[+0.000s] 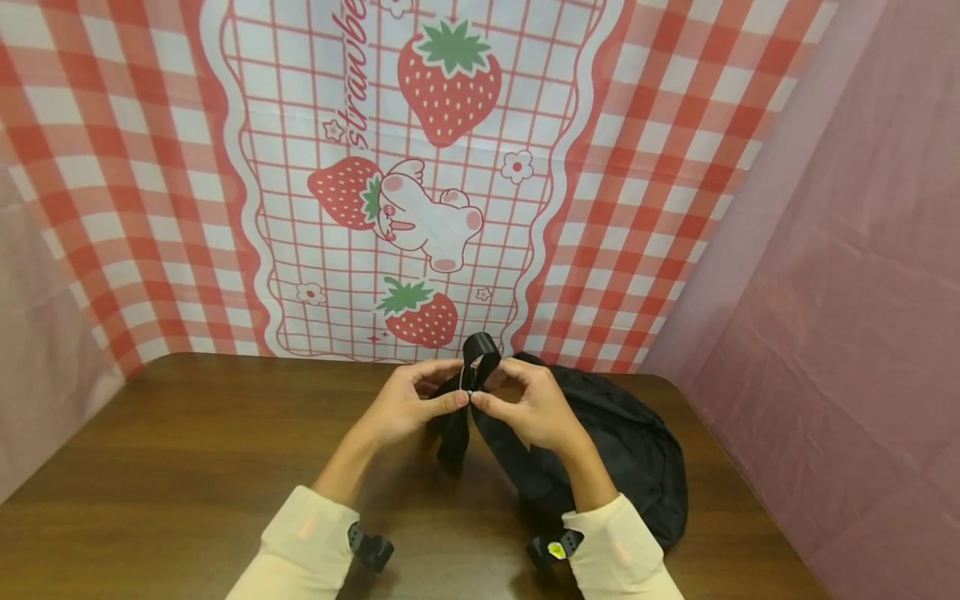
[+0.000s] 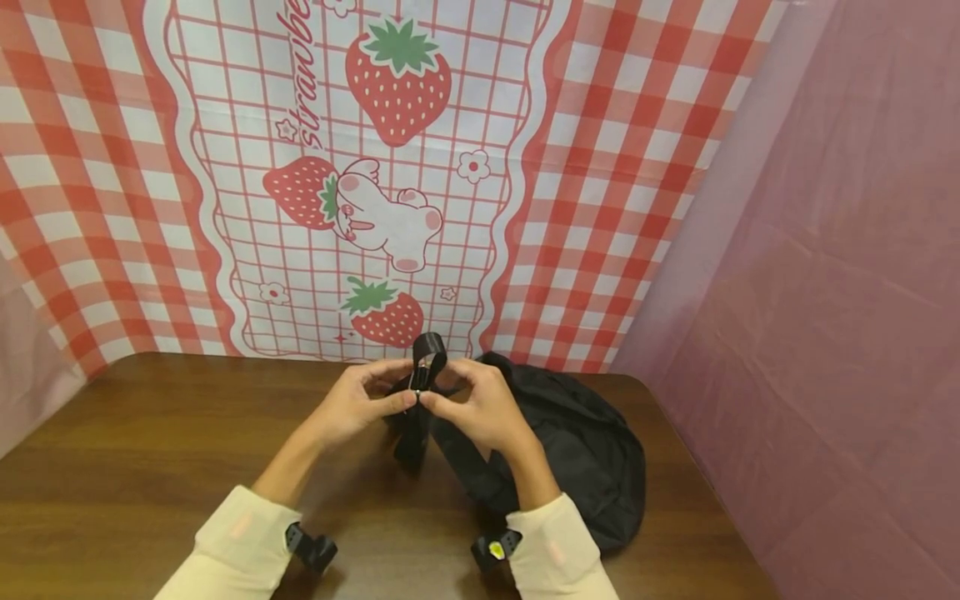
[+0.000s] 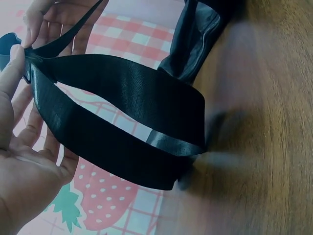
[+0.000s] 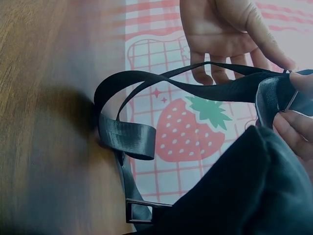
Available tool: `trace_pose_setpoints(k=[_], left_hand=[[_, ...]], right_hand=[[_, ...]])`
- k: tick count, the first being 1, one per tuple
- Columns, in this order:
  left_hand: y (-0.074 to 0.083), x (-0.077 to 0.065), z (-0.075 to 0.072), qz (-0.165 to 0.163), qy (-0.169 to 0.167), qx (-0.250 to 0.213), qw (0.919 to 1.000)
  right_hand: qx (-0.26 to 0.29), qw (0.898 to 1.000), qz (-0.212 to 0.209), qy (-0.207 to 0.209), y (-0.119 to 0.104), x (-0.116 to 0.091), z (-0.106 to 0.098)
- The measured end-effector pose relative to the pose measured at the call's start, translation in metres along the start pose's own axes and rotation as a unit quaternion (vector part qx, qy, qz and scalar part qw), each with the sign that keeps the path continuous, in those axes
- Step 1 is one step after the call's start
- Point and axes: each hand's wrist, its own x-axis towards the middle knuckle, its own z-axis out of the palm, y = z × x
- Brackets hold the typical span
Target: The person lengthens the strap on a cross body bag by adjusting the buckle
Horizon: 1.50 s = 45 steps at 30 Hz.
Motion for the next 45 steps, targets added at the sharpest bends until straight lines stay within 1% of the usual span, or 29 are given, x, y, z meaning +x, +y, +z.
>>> trace_pose_setpoints(k=[3, 7, 11, 15, 20, 24, 28, 34, 36, 40, 45], left_hand=[[-0.0004, 0.0004, 0.0009, 0.006, 0.003, 0.009, 0.9999], [-0.0008, 0.0008, 0.0024, 0.031, 0.006, 0.022, 0.9993], [-0.0005, 0.0005, 0.0036, 0.047, 0.012, 0.022, 0.9986], [-0.0007, 0.0006, 0.0047, 0.055, 0.021, 0.015, 0.9982], [-0.0031, 0.0009, 0.0068, 0.052, 0.022, 0.01, 0.9984], [-0.0052, 0.0006, 0.0087, 0.039, 0.012, 0.001, 0.9991], [-0.0067, 0.0004, 0.0097, 0.031, 0.014, 0.001, 0.9994], [-0.0067, 0.0011, 0.0091, 0.047, 0.026, -0.002, 0.9986], [-0.0065, 0.0009, 0.0084, 0.052, 0.03, -0.009, 0.9982], [-0.0064, 0.0002, 0.0065, 0.052, 0.031, -0.025, 0.9979], [-0.0068, -0.001, 0.0031, 0.056, 0.027, -0.029, 0.9976]], right_hand=[[-0.003, 1.0, 0.007, 0.0, -0.0002, 0.0, -0.0005], [-0.005, 1.0, 0.024, -0.001, -0.001, -0.0006, -0.0012], [0.0, 0.999, 0.042, -0.012, -0.0006, -0.0009, -0.0015], [-0.025, 0.998, 0.048, -0.022, 0.0011, -0.0009, -0.0018], [-0.059, 0.997, 0.044, -0.019, 0.0031, -0.0004, -0.0009], [-0.067, 0.997, 0.045, -0.018, 0.0046, -0.0006, -0.0005], [-0.069, 0.996, 0.051, -0.011, 0.0038, -0.0007, -0.0008], [-0.068, 0.996, 0.058, 0.008, 0.0018, -0.0005, -0.0015], [-0.066, 0.996, 0.057, 0.008, 0.0012, -0.0004, -0.0015], [-0.064, 0.996, 0.057, 0.005, 0.0005, -0.0008, -0.0013], [-0.055, 0.997, 0.054, 0.002, 0.0006, -0.0006, -0.0006]])
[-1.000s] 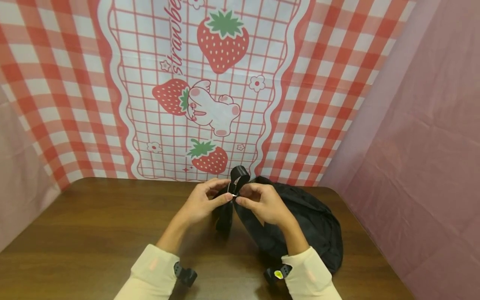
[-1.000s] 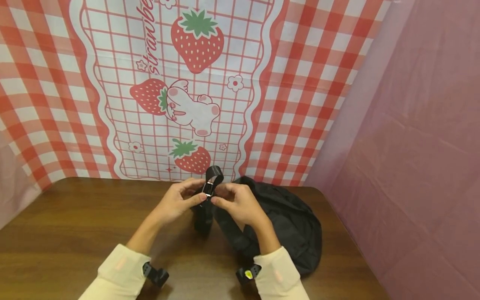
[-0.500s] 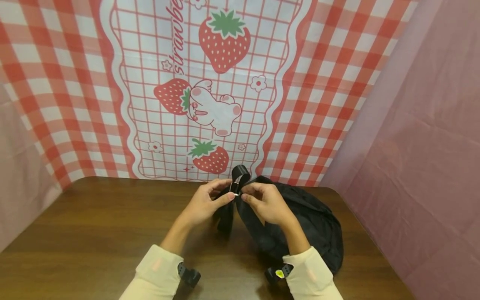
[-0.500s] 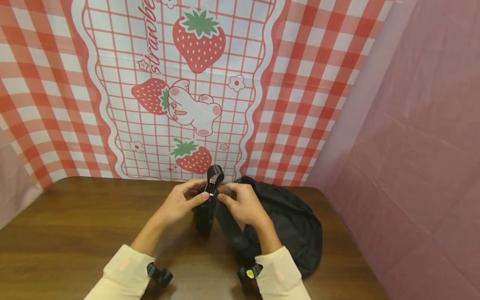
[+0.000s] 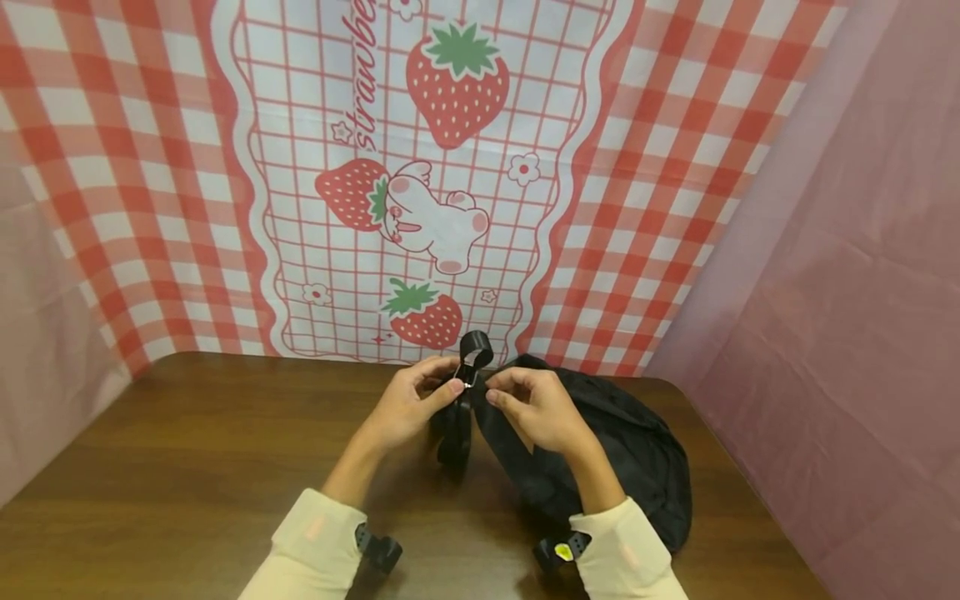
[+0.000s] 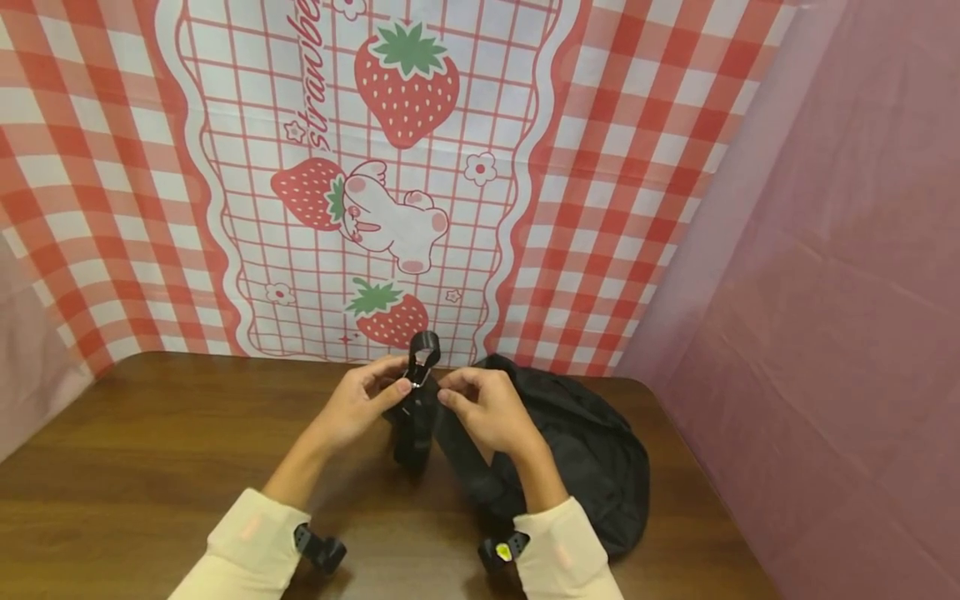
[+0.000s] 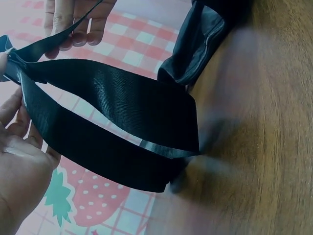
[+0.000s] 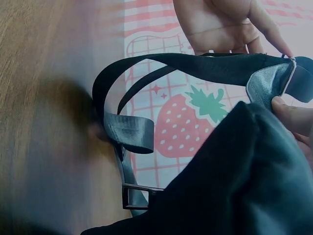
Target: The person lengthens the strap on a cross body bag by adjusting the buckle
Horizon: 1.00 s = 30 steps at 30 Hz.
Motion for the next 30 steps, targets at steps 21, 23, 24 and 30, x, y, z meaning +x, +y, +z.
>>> trace_pose_setpoints(k=[21, 23, 24, 30], left_hand=[[-0.003, -0.002, -0.004, -0.008, -0.048, -0.021, 0.9986], [-0.003, -0.003, -0.005, -0.009, -0.053, -0.027, 0.9982], [-0.003, -0.003, -0.005, -0.01, -0.055, -0.03, 0.998], [-0.003, -0.002, -0.006, -0.02, -0.054, -0.03, 0.9979]], right_hand=[[0.036, 0.996, 0.032, -0.075, 0.002, -0.003, -0.011], [0.031, 0.996, 0.031, -0.082, 0.001, -0.003, -0.012], [0.029, 0.995, 0.03, -0.086, 0.001, -0.003, -0.013], [0.019, 0.994, 0.032, -0.108, 0.0, -0.003, -0.016]])
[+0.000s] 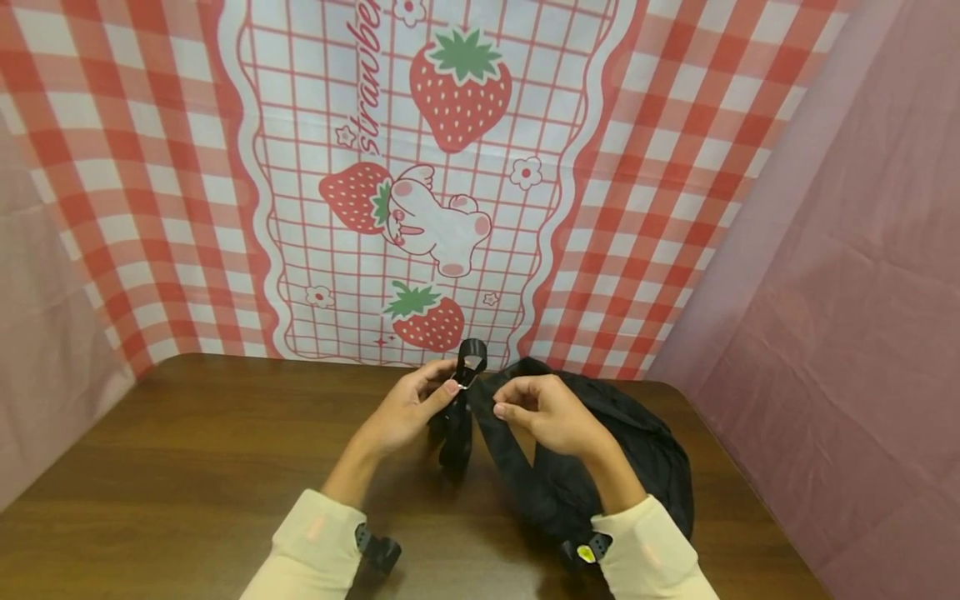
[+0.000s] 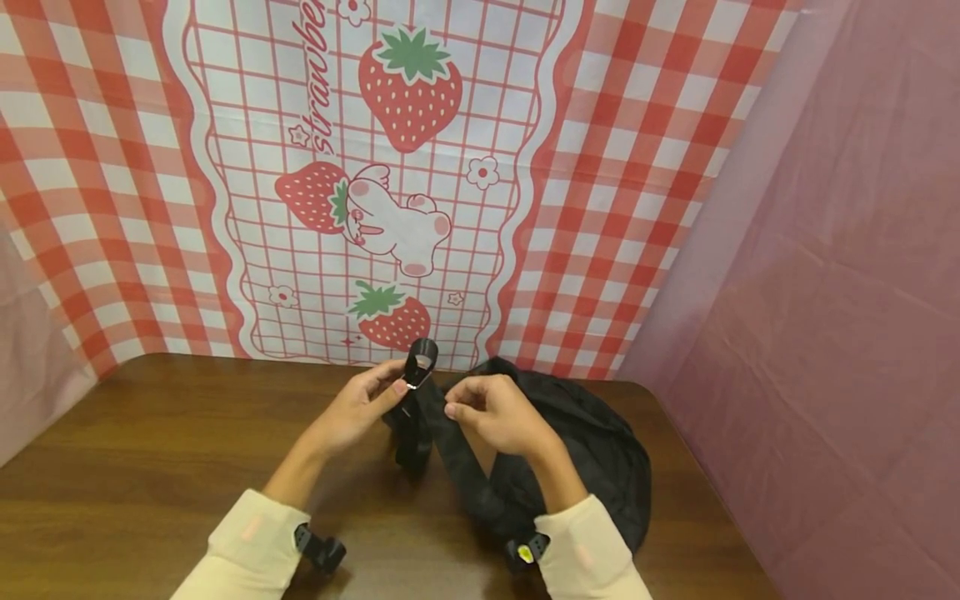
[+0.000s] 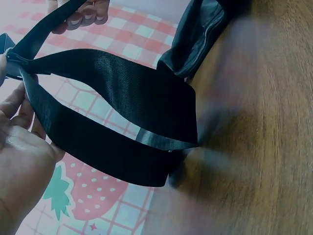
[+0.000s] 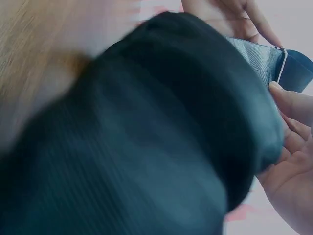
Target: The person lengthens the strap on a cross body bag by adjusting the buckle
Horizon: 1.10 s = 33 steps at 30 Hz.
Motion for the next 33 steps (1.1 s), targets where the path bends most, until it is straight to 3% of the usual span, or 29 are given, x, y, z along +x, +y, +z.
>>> trace_pose_setpoints(k=[15, 25, 33], left_hand=[[-0.003, -0.001, 0.002, 0.007, -0.026, -0.05, 0.9984], [-0.003, -0.001, 0.002, -0.006, -0.045, -0.041, 0.9981], [0.001, -0.002, 0.001, -0.004, -0.055, -0.051, 0.9972]], right_hand=[[-0.017, 0.998, -0.01, -0.058, 0.001, -0.004, -0.006], [-0.021, 0.995, 0.004, -0.097, 0.0, -0.005, -0.011], [0.01, 0.991, 0.015, -0.129, 0.003, -0.007, -0.015]])
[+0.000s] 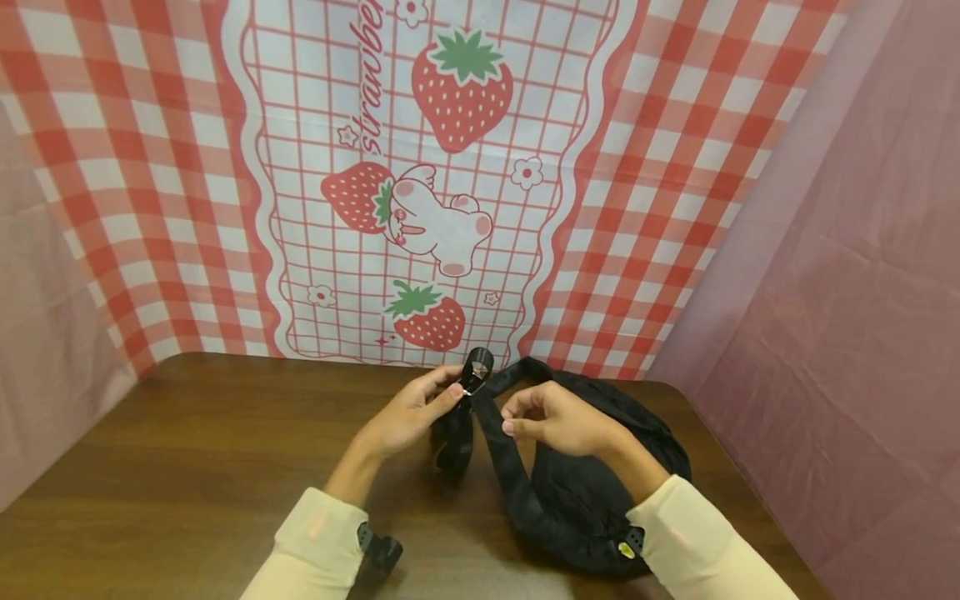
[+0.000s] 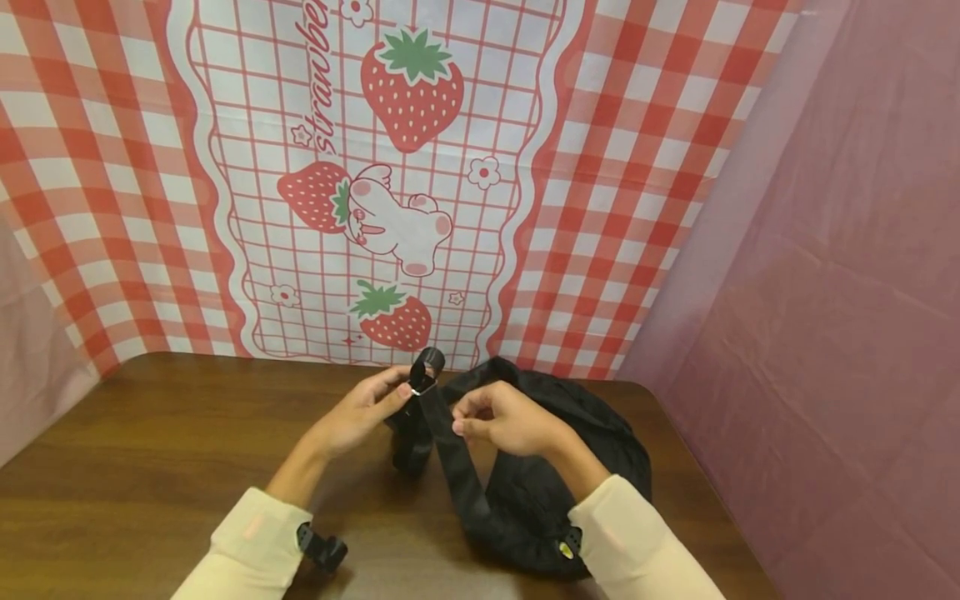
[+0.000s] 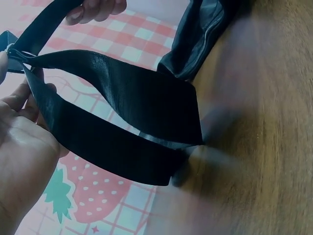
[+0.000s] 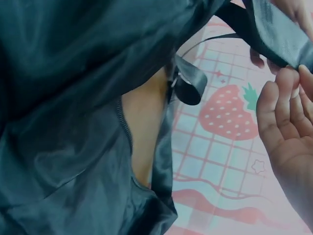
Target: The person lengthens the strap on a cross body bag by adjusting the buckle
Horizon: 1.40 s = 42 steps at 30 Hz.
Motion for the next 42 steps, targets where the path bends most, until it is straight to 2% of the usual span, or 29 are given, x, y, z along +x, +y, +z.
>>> trace_pose_setpoints(k=[12, 19, 27, 35, 42], left_hand=[[0.0, -0.001, -0.003, -0.005, -0.006, -0.025, 0.9996], [-0.002, -0.001, -0.005, -0.006, -0.01, -0.026, 0.9996], [-0.002, -0.001, -0.005, -0.001, 0.012, -0.018, 0.9998], [-0.003, -0.001, -0.006, 0.003, 0.011, -0.017, 0.9998], [-0.002, -0.003, -0.009, 0.003, 0.027, -0.017, 0.9995]], right_hand=[[0.045, 0.998, 0.003, -0.05, 0.01, -0.004, 0.002], [0.05, 0.996, 0.008, -0.067, 0.011, -0.006, 0.002], [0.048, 0.995, 0.009, -0.087, 0.014, -0.01, 0.0], [0.045, 0.995, 0.013, -0.093, 0.012, -0.013, -0.004], [0.048, 0.993, 0.012, -0.11, 0.015, -0.016, -0.004]])
